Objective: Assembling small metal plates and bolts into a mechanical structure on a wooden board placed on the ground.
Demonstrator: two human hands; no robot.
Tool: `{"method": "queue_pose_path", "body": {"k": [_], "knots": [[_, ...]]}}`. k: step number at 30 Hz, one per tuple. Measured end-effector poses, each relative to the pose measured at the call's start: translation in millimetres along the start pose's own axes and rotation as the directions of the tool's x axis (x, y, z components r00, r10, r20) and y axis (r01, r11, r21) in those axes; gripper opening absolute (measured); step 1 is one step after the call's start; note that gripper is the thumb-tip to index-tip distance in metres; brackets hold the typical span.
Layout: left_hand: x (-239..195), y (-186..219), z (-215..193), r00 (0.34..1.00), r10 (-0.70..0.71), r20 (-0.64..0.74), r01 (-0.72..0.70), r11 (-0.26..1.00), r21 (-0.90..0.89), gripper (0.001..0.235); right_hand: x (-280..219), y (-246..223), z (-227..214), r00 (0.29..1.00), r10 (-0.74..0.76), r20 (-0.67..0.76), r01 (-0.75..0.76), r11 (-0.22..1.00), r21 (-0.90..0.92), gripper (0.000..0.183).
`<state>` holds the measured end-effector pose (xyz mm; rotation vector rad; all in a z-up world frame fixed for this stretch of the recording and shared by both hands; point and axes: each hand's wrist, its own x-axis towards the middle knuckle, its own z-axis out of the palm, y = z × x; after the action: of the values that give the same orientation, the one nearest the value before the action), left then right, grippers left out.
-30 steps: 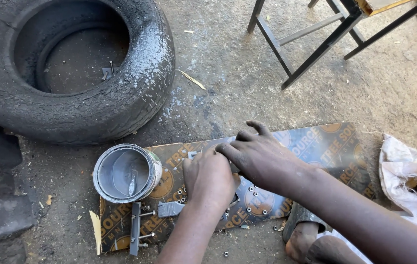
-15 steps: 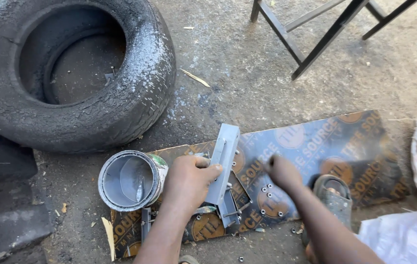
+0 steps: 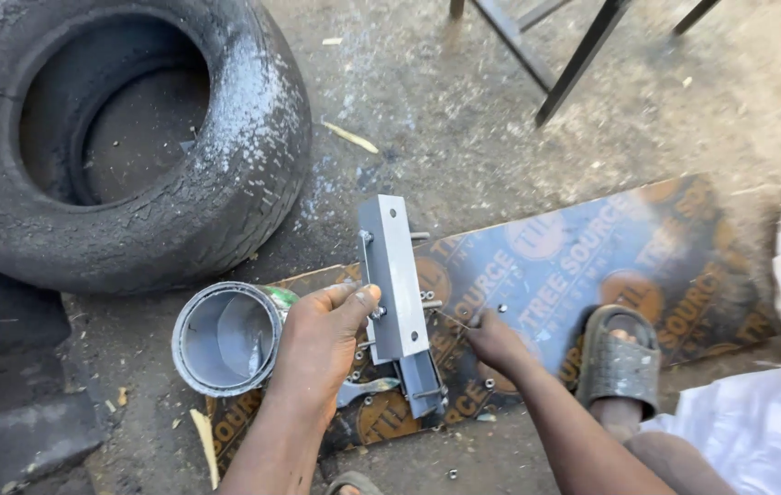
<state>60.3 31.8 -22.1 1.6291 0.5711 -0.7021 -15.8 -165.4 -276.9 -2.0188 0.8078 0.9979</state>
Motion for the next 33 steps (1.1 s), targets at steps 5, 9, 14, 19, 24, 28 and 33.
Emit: {"method": "queue_pose_path", "body": {"k": [5, 9, 14, 19, 24, 28, 33], "knots": [[6.9, -11.8, 11.5, 0.990, 0.137, 0.030, -0.133, 0.987, -0.094, 0.027, -10.9, -17.1, -74.9, 0.982, -0.191, 0.005, 0.191, 0.981, -0.022, 0.039], [1.5, -8.5, 21.8, 0.966, 0.244, 0.082, -0.214, 0.940, -0.266, 0.022, -130.4, -58.2, -152.7, 0.969, -0.208, -0.132, 0.224, 0.967, 0.119, 0.034], [-25.1, 10.5, 20.5, 0.973, 0.211, 0.089, -0.181, 0.948, -0.263, 0.023, -250.7, -41.2, -163.5, 0.964, -0.095, -0.248, 0.259, 0.539, 0.801, 0.033], [-13.5, 3.4, 16.7, 0.976, 0.208, 0.068, -0.165, 0.904, -0.393, 0.020, -272.2, -34.5, -128.7, 0.901, -0.376, -0.219, 0.293, 0.155, 0.943, 0.046], [-3.8, -1.8, 2.7, 0.970, 0.239, 0.036, -0.211, 0.911, -0.354, 0.025, -252.7, -57.2, -129.3, 0.894, -0.349, -0.281, 0.375, 0.241, 0.895, 0.019], [-0.3, 1.9, 1.5, 0.973, 0.232, 0.015, -0.218, 0.933, -0.288, 0.029, -253.8, -72.1, -135.5, 0.763, -0.541, -0.355, 0.542, 0.236, 0.806, 0.027], [2.3, -5.2, 11.8, 0.953, 0.289, 0.095, -0.253, 0.926, -0.281, 0.026, -254.9, -80.8, -128.7, 0.783, -0.517, -0.346, 0.532, 0.267, 0.803, 0.027]]}}
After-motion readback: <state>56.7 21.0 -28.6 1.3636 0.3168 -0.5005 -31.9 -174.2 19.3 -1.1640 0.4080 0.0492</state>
